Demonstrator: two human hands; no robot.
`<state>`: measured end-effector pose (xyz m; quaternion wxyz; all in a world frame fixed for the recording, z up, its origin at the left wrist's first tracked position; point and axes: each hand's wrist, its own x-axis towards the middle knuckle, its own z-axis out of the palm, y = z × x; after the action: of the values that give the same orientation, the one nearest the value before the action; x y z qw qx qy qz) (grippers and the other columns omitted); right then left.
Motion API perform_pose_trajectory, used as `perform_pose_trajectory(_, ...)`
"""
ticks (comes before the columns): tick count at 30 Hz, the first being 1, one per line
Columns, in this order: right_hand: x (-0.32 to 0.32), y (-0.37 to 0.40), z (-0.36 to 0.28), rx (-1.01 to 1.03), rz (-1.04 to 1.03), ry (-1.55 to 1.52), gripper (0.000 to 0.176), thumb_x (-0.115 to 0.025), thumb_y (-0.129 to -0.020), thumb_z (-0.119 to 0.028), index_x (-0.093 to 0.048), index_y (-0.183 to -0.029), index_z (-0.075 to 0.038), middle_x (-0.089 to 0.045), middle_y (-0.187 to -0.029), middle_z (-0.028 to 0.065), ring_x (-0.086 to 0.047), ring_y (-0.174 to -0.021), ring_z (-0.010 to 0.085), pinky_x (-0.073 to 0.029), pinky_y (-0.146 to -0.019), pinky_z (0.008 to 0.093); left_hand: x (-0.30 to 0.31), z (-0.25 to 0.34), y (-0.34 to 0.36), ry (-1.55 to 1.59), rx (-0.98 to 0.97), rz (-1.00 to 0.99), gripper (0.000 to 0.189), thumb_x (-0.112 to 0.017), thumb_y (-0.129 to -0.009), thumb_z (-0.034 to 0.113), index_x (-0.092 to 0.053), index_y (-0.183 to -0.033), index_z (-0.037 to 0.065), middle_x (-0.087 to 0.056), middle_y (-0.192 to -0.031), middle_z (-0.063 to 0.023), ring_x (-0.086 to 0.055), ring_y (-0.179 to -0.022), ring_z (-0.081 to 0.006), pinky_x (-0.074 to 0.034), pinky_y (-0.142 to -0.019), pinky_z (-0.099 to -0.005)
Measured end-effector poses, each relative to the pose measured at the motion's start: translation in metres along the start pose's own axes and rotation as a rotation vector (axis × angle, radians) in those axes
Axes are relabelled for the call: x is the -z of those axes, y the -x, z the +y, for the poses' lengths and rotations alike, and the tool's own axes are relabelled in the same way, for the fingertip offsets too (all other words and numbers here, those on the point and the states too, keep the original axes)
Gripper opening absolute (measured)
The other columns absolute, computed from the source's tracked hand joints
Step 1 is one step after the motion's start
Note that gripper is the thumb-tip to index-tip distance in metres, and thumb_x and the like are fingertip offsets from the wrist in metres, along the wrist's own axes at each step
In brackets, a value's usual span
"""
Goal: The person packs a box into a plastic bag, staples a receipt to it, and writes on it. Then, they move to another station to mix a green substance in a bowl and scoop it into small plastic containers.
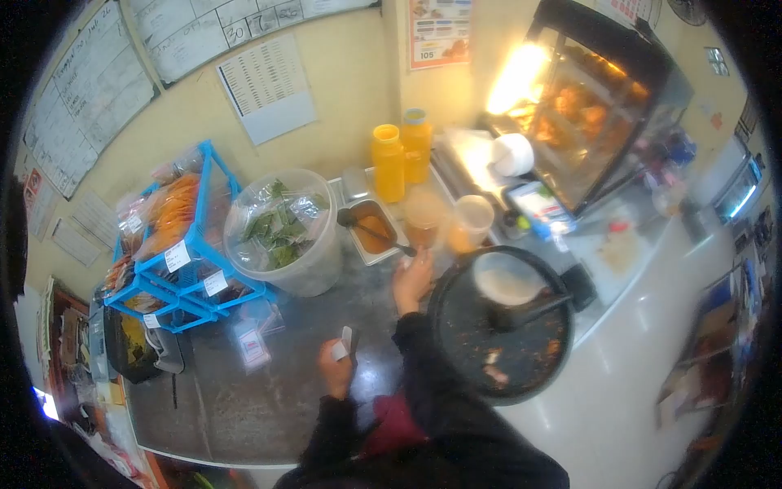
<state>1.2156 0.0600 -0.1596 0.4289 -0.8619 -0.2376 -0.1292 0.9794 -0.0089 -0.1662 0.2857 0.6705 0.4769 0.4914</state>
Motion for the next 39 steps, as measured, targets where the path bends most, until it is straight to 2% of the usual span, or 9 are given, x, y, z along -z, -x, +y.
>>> perform_pose_trajectory(5,0.001,0.007,0.011,0.061,-0.39,0.223,0.022,-0.064,-0.085,-0.016,-0.061,-0.105,-0.008,-0.059,-0.107,0.0125,-0.058,-0.099,0.0324,-0.052,-0.079,0.0474,-0.003,-0.012,0.001,-0.03,-0.02,-0.01,0.011,-0.066,-0.086,0.011,-0.065,-0.09,0.001,-0.064,-0.081,-0.0141,-0.064,-0.073,-0.0302,-0.049,-0.068,-0.0367)
perform_pose_trajectory(20,-0.009,-0.014,0.012,0.055,-0.366,0.175,0.039,-0.074,-0.08,-0.022,-0.061,-0.112,-0.003,-0.052,-0.121,0.0132,-0.05,-0.11,0.0373,-0.05,-0.086,0.0452,-0.005,-0.008,0.002,-0.107,0.043,-0.023,0.013,-0.064,-0.085,0.012,-0.064,-0.094,0.003,-0.067,-0.083,-0.0187,-0.069,-0.08,-0.0334,-0.051,-0.071,-0.0377)
perform_pose_trajectory(26,-0.008,-0.001,0.015,0.118,-0.456,0.205,0.025,-0.062,-0.089,-0.013,-0.063,-0.114,-0.006,-0.062,-0.094,0.0127,-0.059,-0.087,0.028,-0.051,-0.076,0.0403,-0.007,0.001,-0.002,-0.102,-0.021,0.005,0.022,-0.058,-0.079,-0.001,-0.063,-0.1,0.003,-0.068,-0.098,-0.0169,-0.068,-0.086,-0.0333,-0.052,-0.075,-0.0368)
perform_pose_trajectory(29,0.018,0.019,-0.009,-0.616,-0.684,-0.884,0.024,-0.054,-0.094,-0.01,-0.064,-0.115,-0.008,-0.06,-0.083,0.0063,-0.057,-0.071,0.0166,-0.049,-0.066,0.0301,-0.01,-0.007,-0.007,0.088,0.003,0.012,0.024,-0.055,-0.082,-0.002,-0.063,-0.103,0.004,-0.068,-0.102,-0.0122,-0.067,-0.087,-0.0271,-0.052,-0.075,-0.0358)
perform_pose_trajectory(30,0.052,0.03,-0.025,-0.58,-0.694,-1.113,0.025,-0.049,-0.097,-0.011,-0.063,-0.117,-0.009,-0.056,-0.083,0.001,-0.052,-0.068,0.009,-0.044,-0.059,0.0229,-0.01,-0.009,-0.006,0.179,0.051,0.007,0.024,-0.054,-0.083,-0.001,-0.062,-0.105,0.004,-0.067,-0.102,-0.0104,-0.067,-0.086,-0.0245,-0.053,-0.074,-0.0355)
perform_pose_trajectory(33,0.119,0.067,-0.057,-0.477,-0.711,-1.216,0.017,-0.05,-0.097,-0.015,-0.06,-0.11,-0.01,-0.052,-0.081,-0.0004,-0.051,-0.072,0.0084,-0.042,-0.063,0.0234,-0.009,0.061,-0.01,0.556,0.664,0.009,0.019,-0.056,-0.09,0.009,-0.062,-0.108,0.007,-0.065,-0.095,-0.007,-0.064,-0.084,-0.0177,-0.053,-0.074,-0.0346)
perform_pose_trajectory(34,0.127,0.083,-0.059,-0.462,-0.676,-1.236,0.014,-0.05,-0.098,-0.016,-0.058,-0.107,-0.01,-0.051,-0.08,-0.0009,-0.05,-0.074,0.0078,-0.041,-0.065,0.0235,-0.015,0.066,-0.004,0.638,0.559,-0.063,0.03,-0.054,-0.097,0.034,-0.06,-0.109,0.008,-0.063,-0.088,-0.0063,-0.063,-0.077,-0.0168,-0.053,-0.071,-0.0336)
perform_pose_trajectory(37,0.141,0.118,-0.054,-0.157,-0.725,-1.085,0.014,-0.047,-0.099,-0.022,-0.054,-0.102,-0.01,-0.053,-0.097,0.0035,-0.053,-0.094,0.0131,-0.041,-0.08,0.0313,-0.009,0.129,0.002,1.22,0.71,-0.297,0.051,-0.044,-0.097,0.054,-0.056,-0.117,0.008,-0.061,-0.109,-0.0081,-0.062,-0.096,-0.02,-0.052,-0.08,-0.0365)
perform_pose_trajectory(39,0.198,0.09,-0.081,-0.033,-1.151,-0.618,0.047,-0.043,-0.099,-0.032,-0.027,-0.138,-0.011,-0.017,-0.141,0.0083,-0.011,-0.131,0.0243,-0.007,-0.104,0.0461,-0.005,0.149,-0.004,1.404,0.817,-0.266,0.065,-0.034,-0.097,0.062,-0.052,-0.124,0.005,-0.055,-0.123,-0.0118,-0.055,-0.112,-0.0274,-0.047,-0.094,-0.0446)
